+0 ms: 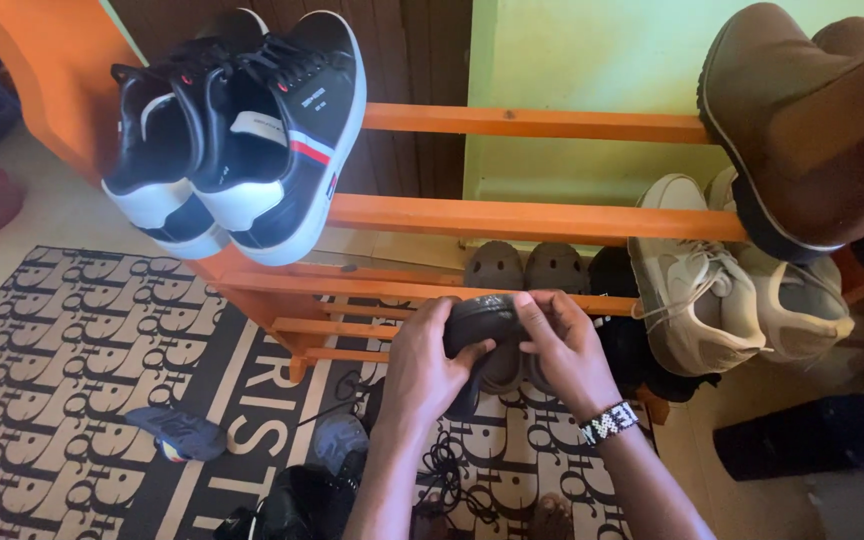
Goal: The person is organizing various shoes, including sneakers and slippers, onto a wooden shoe rack.
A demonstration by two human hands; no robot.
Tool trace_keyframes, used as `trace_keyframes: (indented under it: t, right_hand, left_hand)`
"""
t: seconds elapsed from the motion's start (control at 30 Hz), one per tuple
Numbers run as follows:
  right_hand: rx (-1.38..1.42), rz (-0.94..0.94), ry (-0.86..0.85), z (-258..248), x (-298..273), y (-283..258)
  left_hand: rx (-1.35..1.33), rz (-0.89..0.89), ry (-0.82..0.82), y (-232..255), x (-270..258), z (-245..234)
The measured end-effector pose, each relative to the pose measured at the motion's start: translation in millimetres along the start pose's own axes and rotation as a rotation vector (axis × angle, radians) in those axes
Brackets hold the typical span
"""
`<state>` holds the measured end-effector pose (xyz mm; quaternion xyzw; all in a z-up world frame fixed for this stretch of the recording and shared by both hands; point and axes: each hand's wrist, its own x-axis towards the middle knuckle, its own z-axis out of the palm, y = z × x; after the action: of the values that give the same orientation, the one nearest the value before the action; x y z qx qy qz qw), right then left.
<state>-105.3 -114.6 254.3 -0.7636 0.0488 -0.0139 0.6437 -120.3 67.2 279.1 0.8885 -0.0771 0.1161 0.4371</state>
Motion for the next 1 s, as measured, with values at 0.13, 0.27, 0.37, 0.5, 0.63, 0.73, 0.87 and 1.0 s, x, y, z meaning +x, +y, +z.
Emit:
trace_keyframes:
  t: [0.13, 0.27, 0.37, 0.5, 0.63, 0.73, 0.87, 1.0]
  right_hand:
    - [-0.177, 0.014, 0.040, 3, 1, 7]
    - [0.147, 0.071, 0.046, -4, 15, 29]
    - [0.182, 0.103, 0.022, -6, 18, 25]
    - [0.171, 0.101, 0.002, -6, 23, 37]
    - [0.015, 0.221, -0.088, -1, 14, 21]
    - [-0.123, 0.246, -0.254, 1, 3, 3]
    - [-0.364, -0.134, -0.661, -3, -8, 4]
    - [-0.631, 0.192, -0.600, 5, -18, -22]
  left_hand:
    - [0.019, -0.014, -0.053, -1, 1, -2]
    - [0.033, -0.003, -0.049, -6, 0, -1]
    - [-0.008, -0.020, -0.044, -7, 3, -3]
    - [-0.135, -0.022, -0.014, -18, 7, 2]
    - [-0.275, -0.096, 0.066, -20, 11, 3]
    - [-0.482, -0.189, 0.207, -34, 19, 6]
    - [-0.668, -0.516, 0.328, -54, 27, -3]
    - [-0.748, -0.718, 0.376, -73, 28, -6]
